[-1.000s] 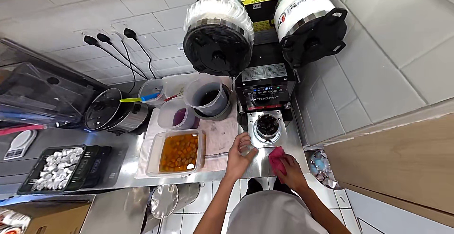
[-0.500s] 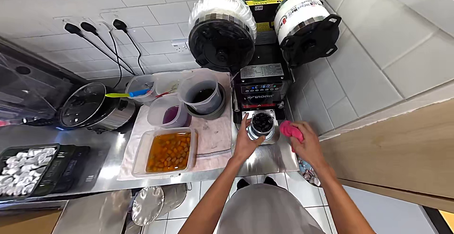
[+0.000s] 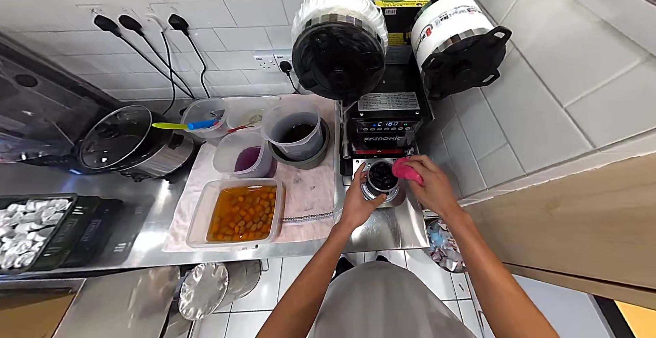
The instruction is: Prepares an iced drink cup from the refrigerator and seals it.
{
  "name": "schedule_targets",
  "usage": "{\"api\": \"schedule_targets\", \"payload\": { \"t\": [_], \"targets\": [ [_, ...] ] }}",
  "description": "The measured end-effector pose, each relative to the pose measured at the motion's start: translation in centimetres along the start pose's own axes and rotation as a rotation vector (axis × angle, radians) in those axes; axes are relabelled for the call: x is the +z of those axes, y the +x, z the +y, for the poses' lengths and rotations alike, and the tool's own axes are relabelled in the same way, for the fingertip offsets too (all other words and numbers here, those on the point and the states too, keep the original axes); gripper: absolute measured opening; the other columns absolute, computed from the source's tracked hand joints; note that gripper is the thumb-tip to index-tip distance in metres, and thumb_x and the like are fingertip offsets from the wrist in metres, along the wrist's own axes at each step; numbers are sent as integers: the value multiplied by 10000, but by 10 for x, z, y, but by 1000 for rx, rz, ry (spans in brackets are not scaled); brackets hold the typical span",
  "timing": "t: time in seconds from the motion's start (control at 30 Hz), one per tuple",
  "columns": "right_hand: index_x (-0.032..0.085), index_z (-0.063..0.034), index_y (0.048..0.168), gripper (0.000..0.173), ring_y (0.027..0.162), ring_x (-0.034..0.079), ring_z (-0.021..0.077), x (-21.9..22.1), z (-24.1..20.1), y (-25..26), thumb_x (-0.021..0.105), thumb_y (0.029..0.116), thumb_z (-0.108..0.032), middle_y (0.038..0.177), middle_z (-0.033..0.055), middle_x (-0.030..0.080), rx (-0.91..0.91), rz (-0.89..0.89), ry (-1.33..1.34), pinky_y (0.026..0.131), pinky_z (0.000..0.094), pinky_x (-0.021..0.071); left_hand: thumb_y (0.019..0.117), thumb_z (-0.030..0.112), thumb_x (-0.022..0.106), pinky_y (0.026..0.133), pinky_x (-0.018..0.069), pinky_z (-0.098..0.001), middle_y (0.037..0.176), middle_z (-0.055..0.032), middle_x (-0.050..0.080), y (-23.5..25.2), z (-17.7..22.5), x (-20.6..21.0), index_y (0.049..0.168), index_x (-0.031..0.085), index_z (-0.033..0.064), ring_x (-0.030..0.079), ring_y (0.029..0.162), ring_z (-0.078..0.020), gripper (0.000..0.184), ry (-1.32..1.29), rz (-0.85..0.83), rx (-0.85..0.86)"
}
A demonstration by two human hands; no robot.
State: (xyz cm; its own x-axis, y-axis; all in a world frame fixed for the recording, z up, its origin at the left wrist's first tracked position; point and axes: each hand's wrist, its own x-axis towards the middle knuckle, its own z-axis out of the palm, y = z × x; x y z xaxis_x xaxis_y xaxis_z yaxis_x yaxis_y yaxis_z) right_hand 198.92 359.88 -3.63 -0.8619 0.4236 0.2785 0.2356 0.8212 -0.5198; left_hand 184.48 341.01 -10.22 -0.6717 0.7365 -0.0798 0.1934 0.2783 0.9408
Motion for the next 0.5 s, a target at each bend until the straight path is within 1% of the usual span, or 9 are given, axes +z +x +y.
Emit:
{"api": "schedule_targets", "payload": {
  "t": [0.1,0.17,0.27,0.33,0.37,0.43,0.47,0.5],
  "targets": [
    [726,-124,1210,339,1143,637,184,-18,5,-14,632,888,-171,1293,49,637,124,92,153,922,449,576,765,356,884,1069,517,-427,1405,-50,611,0,-1,-3,1609,276,204,596,1280,-159,1050,-15,-14,-5],
    [724,-110,1205,335,1138,641,179,-23,8,-25,639,882,-142,1295,55,638,198,131,209,923,439,579,771,337,882,1067,521,-431,1406,-47,610,1,-2,-3,1598,302,207,597,1278,-163,1019,-19,-16,-5],
    [719,-96,1197,334,1129,642,180,-16,16,-43,625,878,-130,1283,64,645,308,162,261,923,441,573,767,319,885,1054,528,-432,1417,-46,601,1,-3,-2,1590,324,215,597,1275,-167,1002,-30,-14,-6],
    [713,-86,1171,290,1102,656,173,-5,20,-56,626,897,-119,1242,61,666,407,186,349,920,429,579,767,316,886,1047,534,-427,1417,-42,601,2,-4,-2,1590,329,225,598,1274,-165,998,-48,-9,-12],
    [719,-80,1149,269,1072,669,168,3,21,-63,626,898,-107,1201,61,686,468,210,419,908,415,585,769,309,886,1047,536,-422,1409,-36,607,2,-5,-3,1589,333,228,601,1270,-162,992,-56,-6,-16],
    [729,-48,1094,233,952,708,172,21,25,-78,630,887,-89,1061,74,730,601,270,608,840,398,610,782,300,877,1053,532,-418,1408,-26,614,-1,-7,-4,1585,345,225,595,1281,-157,965,-57,2,-24],
    [723,-27,1072,218,884,720,186,30,26,-84,626,888,-94,977,91,742,675,304,721,796,403,616,793,289,869,1056,526,-422,1419,-24,609,-2,-8,-5,1583,353,220,586,1294,-161,946,-61,3,-24],
    [709,-10,1066,221,849,722,202,38,26,-88,608,901,-119,931,109,739,743,337,845,771,409,615,801,277,862,1052,525,-426,1423,-21,605,-4,-8,-6,1577,364,214,581,1300,-164,923,-64,6,-23]
  ]
}}
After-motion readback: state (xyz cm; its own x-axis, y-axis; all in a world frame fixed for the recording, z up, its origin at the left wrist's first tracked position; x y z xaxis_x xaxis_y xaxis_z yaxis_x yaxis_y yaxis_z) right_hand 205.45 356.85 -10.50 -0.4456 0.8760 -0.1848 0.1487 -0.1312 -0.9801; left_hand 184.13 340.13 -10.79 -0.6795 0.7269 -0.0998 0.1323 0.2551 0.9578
